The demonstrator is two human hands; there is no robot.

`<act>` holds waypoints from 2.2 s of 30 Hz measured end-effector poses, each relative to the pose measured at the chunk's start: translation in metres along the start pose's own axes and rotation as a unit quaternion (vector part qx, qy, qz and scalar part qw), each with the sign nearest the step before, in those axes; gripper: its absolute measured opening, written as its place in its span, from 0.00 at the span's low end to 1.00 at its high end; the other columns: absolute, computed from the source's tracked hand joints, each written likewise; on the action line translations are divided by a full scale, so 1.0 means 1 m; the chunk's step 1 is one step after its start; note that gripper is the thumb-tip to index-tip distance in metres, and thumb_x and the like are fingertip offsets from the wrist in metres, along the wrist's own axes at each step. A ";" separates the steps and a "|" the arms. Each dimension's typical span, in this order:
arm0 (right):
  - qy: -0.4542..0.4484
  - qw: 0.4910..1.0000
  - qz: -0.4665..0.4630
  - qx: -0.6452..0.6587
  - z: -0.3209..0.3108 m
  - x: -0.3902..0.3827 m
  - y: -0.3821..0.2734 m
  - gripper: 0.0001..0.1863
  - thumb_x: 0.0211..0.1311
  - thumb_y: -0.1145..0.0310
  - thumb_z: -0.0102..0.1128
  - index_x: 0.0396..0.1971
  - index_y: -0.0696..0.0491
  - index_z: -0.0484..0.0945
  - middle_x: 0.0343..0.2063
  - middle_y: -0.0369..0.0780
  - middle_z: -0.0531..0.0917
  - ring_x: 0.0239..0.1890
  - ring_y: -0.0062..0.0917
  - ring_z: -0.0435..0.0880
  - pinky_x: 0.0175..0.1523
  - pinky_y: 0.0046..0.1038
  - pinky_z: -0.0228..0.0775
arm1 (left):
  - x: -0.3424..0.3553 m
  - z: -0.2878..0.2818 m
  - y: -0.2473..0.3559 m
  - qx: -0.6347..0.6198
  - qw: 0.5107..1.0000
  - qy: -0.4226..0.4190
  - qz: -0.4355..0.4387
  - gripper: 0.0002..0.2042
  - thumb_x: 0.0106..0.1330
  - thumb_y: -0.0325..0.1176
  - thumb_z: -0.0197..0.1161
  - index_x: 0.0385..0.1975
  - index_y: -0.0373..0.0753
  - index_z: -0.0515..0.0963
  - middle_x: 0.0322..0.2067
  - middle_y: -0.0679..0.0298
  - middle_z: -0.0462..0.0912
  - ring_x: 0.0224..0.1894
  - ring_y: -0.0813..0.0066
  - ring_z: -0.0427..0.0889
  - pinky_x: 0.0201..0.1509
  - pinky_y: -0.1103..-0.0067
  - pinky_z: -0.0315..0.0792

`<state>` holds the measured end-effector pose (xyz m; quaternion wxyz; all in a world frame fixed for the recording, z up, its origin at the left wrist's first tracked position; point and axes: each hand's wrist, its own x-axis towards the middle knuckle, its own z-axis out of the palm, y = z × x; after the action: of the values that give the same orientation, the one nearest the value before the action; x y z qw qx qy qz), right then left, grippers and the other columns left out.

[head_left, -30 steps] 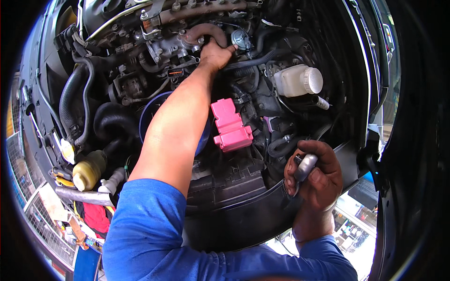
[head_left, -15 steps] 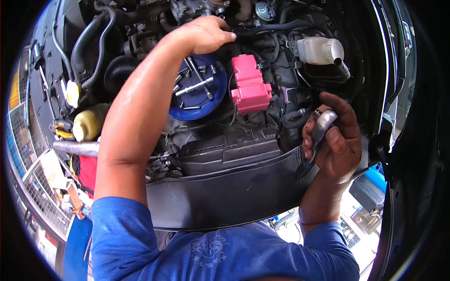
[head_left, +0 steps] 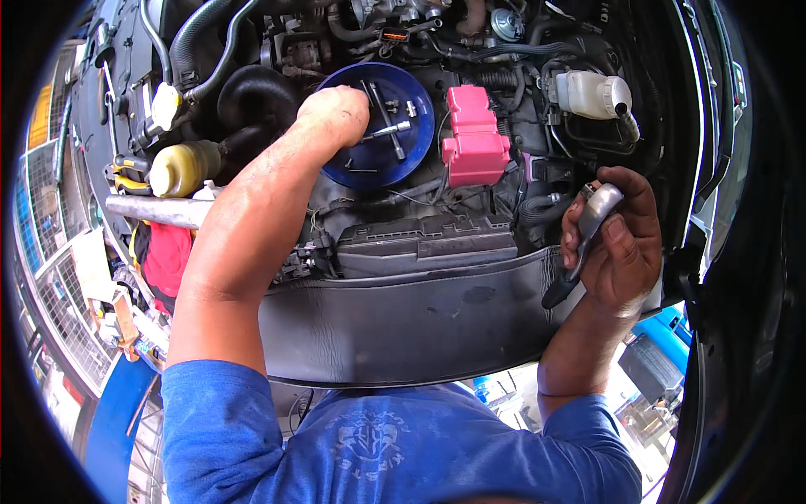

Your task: Replacing or repairing a component on a vehicle engine, including using a socket wrench and handling a hose.

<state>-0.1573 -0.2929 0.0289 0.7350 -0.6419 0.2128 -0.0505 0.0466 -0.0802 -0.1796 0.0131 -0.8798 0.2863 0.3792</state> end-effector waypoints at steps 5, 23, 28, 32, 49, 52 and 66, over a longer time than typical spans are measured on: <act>-0.017 1.000 0.000 -0.007 0.000 0.000 -0.001 0.27 0.63 0.65 0.64 0.57 0.64 0.67 0.32 0.46 0.82 0.26 0.23 0.80 0.25 0.20 0.73 | 0.002 0.039 0.000 0.093 0.995 0.001 0.033 0.09 0.60 0.30 0.59 0.35 0.42 0.86 0.38 0.55 0.87 0.43 0.60 0.88 0.45 0.68 0.81; -0.087 0.994 0.057 0.034 0.012 0.002 0.012 0.25 0.66 0.70 0.56 0.61 0.64 0.68 0.35 0.48 0.82 0.29 0.25 0.82 0.29 0.23 0.77 | -0.040 0.012 0.002 -0.076 0.991 0.107 0.010 0.15 0.58 0.25 0.60 0.47 0.37 0.81 0.44 0.53 0.83 0.46 0.58 0.85 0.52 0.65 0.78; -0.130 0.988 0.078 0.026 0.023 0.001 0.015 0.22 0.67 0.75 0.53 0.61 0.63 0.71 0.38 0.42 0.83 0.31 0.21 0.82 0.32 0.20 0.77 | -0.094 -0.024 0.014 -0.814 0.572 -0.033 0.099 0.10 0.69 0.28 0.57 0.47 0.32 0.78 0.28 0.66 0.78 0.28 0.78 0.79 0.34 0.81 0.76; -0.148 0.985 0.088 0.034 0.034 0.002 0.016 0.21 0.67 0.76 0.53 0.60 0.62 0.71 0.39 0.41 0.81 0.31 0.20 0.81 0.32 0.19 0.76 | -0.133 -0.029 0.041 -0.870 0.445 -0.134 0.164 0.13 0.69 0.28 0.60 0.49 0.29 0.77 0.33 0.61 0.82 0.31 0.74 0.84 0.35 0.79 0.82; -0.209 0.946 0.194 0.153 0.019 0.007 0.022 0.20 0.68 0.69 0.59 0.55 0.59 0.65 0.42 0.46 0.80 0.38 0.32 0.86 0.41 0.31 0.83 | -0.139 -0.014 0.070 -0.893 0.326 -0.133 0.280 0.12 0.72 0.32 0.60 0.49 0.32 0.78 0.37 0.61 0.84 0.34 0.77 0.82 0.41 0.79 0.78; -0.285 0.942 0.161 0.072 0.008 0.011 0.020 0.27 0.66 0.70 0.63 0.60 0.59 0.63 0.47 0.43 0.79 0.49 0.29 0.82 0.56 0.33 0.76 | -0.121 -0.020 0.067 -0.923 0.212 -0.159 0.280 0.12 0.72 0.35 0.60 0.46 0.33 0.78 0.36 0.58 0.85 0.31 0.74 0.83 0.37 0.77 0.79; -0.201 0.823 -0.017 -0.532 0.026 0.125 -0.007 0.21 0.62 0.71 0.56 0.55 0.61 0.73 0.37 0.49 0.83 0.35 0.42 0.85 0.43 0.39 0.76 | 0.045 -0.032 0.065 -0.778 0.627 0.029 -0.006 0.16 0.69 0.29 0.52 0.54 0.32 0.75 0.40 0.60 0.84 0.35 0.75 0.83 0.43 0.78 0.77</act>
<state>-0.0330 -0.3131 0.0069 0.3052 -0.9325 0.0436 0.1880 0.0588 -0.1647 -0.1751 -0.6827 -0.5749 -0.1201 0.4347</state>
